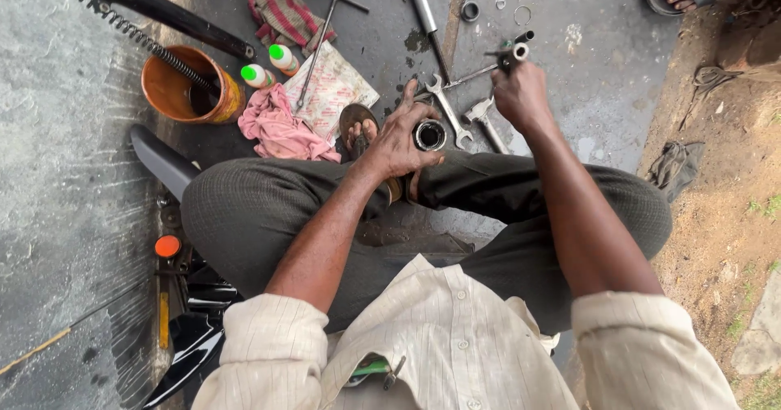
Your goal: The recorder is disassembling and cleaning a motorcycle's front shock absorbers (forks) using various tools.
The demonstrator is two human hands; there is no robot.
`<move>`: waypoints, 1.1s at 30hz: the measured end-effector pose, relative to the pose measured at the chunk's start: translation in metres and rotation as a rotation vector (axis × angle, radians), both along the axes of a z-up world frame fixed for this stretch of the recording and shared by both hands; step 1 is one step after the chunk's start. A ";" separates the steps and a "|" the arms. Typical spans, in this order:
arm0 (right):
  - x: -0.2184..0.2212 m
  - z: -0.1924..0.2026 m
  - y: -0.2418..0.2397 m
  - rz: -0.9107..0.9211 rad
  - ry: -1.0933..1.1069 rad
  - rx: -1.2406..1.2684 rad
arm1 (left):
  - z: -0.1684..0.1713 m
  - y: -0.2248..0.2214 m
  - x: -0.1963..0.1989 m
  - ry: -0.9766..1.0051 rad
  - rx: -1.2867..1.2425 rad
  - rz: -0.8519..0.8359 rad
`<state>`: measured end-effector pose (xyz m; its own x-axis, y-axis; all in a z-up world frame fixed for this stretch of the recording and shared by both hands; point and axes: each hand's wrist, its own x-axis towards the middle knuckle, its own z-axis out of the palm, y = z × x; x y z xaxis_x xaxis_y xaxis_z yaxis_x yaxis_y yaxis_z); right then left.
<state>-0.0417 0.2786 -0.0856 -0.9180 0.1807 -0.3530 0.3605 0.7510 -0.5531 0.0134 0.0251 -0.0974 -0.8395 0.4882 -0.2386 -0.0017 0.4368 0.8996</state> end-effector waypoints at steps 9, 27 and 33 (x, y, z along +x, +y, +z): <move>-0.033 -0.266 0.046 0.113 0.163 0.117 | -0.008 -0.012 0.014 0.219 0.010 0.165; 0.026 -0.246 0.003 0.479 0.081 0.533 | -0.010 -0.007 -0.003 0.197 -0.090 0.415; -0.009 -0.045 -0.038 0.048 -0.338 -0.198 | -0.026 -0.001 -0.008 0.198 -0.058 0.442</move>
<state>-0.0508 0.2402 -0.1305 -0.7496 0.0385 -0.6608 0.5145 0.6620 -0.5451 0.0056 0.0245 -0.1230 -0.9954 0.0654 -0.0702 -0.0300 0.4826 0.8753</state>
